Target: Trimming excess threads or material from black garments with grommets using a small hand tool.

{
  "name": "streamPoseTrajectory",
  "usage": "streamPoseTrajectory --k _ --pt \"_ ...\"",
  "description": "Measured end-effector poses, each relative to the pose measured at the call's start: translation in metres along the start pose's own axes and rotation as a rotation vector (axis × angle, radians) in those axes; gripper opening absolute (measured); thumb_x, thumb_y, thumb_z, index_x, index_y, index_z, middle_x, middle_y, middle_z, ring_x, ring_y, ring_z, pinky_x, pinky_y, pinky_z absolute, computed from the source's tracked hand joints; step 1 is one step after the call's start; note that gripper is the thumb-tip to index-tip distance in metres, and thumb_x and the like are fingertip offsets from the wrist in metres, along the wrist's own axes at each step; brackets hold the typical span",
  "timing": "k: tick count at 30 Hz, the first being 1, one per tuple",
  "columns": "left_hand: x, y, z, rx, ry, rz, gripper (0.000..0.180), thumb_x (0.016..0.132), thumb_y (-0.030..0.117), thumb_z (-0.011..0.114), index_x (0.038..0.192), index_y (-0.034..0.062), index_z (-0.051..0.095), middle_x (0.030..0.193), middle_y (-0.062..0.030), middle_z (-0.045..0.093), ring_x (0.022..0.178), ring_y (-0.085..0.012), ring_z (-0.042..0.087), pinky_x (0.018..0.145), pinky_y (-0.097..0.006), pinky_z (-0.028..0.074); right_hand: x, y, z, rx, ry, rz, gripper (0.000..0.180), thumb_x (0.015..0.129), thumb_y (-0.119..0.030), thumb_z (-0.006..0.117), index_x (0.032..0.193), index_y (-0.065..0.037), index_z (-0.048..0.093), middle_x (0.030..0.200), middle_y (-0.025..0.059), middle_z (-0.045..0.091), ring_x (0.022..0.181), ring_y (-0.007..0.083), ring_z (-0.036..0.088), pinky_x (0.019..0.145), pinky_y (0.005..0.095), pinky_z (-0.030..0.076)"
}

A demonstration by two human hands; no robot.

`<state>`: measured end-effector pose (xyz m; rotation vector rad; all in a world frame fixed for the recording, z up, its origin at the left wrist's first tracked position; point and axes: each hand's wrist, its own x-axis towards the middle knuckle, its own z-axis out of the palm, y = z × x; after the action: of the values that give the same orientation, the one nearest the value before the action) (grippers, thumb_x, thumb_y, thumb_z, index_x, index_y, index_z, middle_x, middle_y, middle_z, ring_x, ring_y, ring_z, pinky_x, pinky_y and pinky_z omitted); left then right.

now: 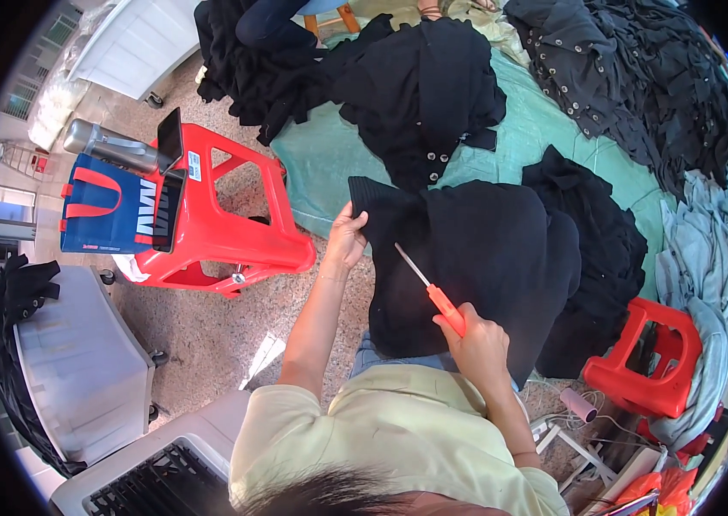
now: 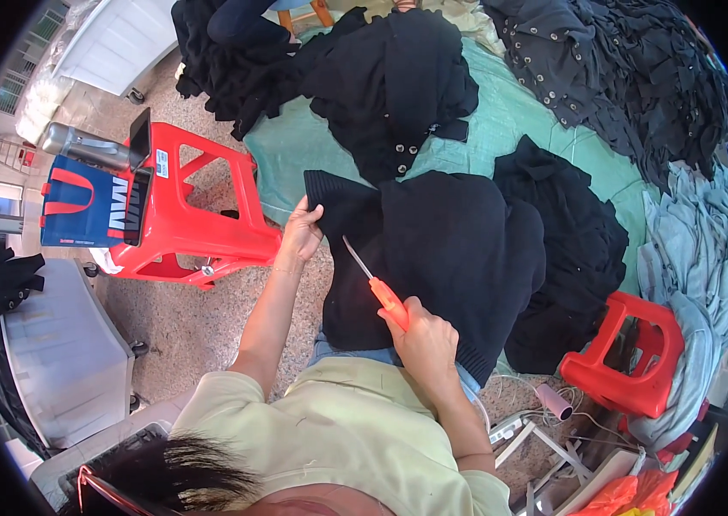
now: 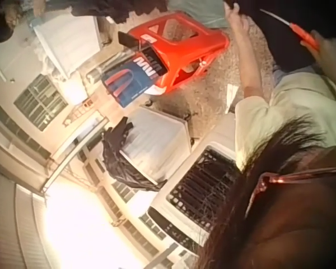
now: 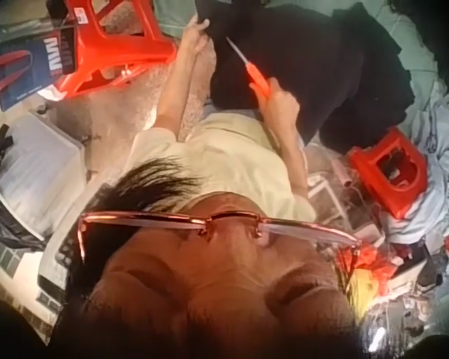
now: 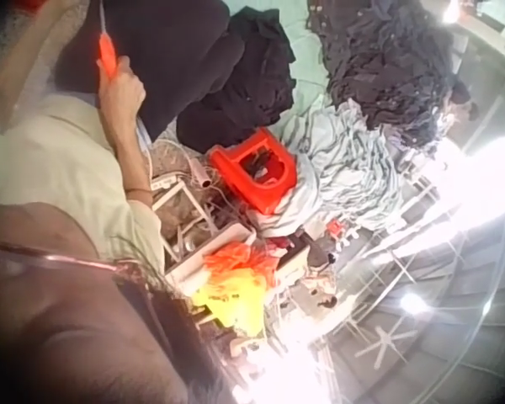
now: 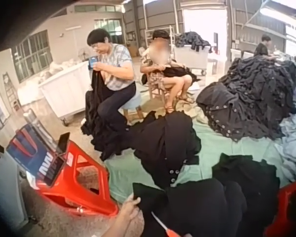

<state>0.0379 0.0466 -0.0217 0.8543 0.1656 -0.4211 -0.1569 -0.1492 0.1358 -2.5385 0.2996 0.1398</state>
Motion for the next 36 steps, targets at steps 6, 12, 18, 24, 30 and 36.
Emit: streamPoseTrajectory --k 6,12,18,24,30,36 --pt "-0.005 0.006 0.013 0.018 -0.087 -0.035 0.056 0.088 -0.007 0.047 0.140 0.0122 0.037 0.124 -0.0098 0.055 0.111 -0.0196 0.056 0.094 -0.035 0.048 0.020 -0.011 -0.006 0.076 0.079 -0.046 0.031 0.084 -0.035 0.066 0.083 -0.006 0.056 0.056 0.0158 0.058 0.055 0.0382 0.059 0.048 0.0435 0.045" --pt "0.021 0.014 0.009 -0.110 0.107 0.040 0.055 0.089 0.001 0.053 0.139 0.0070 0.031 0.120 -0.0086 0.055 0.108 -0.0207 0.057 0.094 -0.036 0.047 0.022 -0.007 -0.010 0.104 0.063 -0.041 0.031 0.085 -0.036 0.065 0.086 -0.006 0.057 0.057 0.0172 0.058 0.057 0.0397 0.060 0.049 0.0458 0.045" --pt "0.016 -0.071 -0.029 0.046 0.174 -0.298 0.041 0.085 0.021 0.063 0.123 0.0107 0.050 0.118 -0.0029 0.058 0.109 -0.0208 0.054 0.095 -0.038 0.042 0.008 0.012 0.005 0.111 0.093 -0.004 0.033 0.084 -0.039 0.065 0.085 -0.007 0.058 0.061 0.0190 0.060 0.058 0.0400 0.061 0.050 0.0471 0.047" --pt "-0.003 -0.047 -0.019 0.142 0.123 -0.387 0.030 0.087 0.026 0.062 0.110 0.0081 0.057 0.104 -0.0035 0.064 0.097 -0.0181 0.060 0.085 -0.036 0.047 -0.012 0.020 0.006 0.098 0.077 0.028 0.033 0.085 -0.039 0.065 0.085 -0.006 0.059 0.060 0.0194 0.060 0.059 0.0409 0.061 0.051 0.0476 0.046" --pt "-0.024 -0.038 -0.010 0.041 0.121 -0.183 0.033 0.089 0.024 0.059 0.116 0.0053 0.057 0.114 -0.0081 0.062 0.110 -0.0220 0.055 0.096 -0.039 0.042 -0.002 0.018 0.003 0.088 0.081 0.015 0.032 0.086 -0.041 0.063 0.090 -0.009 0.059 0.062 0.0203 0.060 0.061 0.0422 0.061 0.052 0.0499 0.046" --pt "-0.010 0.010 -0.010 0.096 0.022 -0.110 0.025 0.093 0.033 0.055 0.099 0.0091 0.061 0.093 -0.0028 0.067 0.082 -0.0153 0.065 0.076 -0.032 0.052 -0.004 0.006 -0.006 0.095 0.018 0.056 0.035 0.086 -0.040 0.062 0.090 -0.006 0.058 0.064 0.0206 0.061 0.065 0.0424 0.061 0.055 0.0485 0.046"
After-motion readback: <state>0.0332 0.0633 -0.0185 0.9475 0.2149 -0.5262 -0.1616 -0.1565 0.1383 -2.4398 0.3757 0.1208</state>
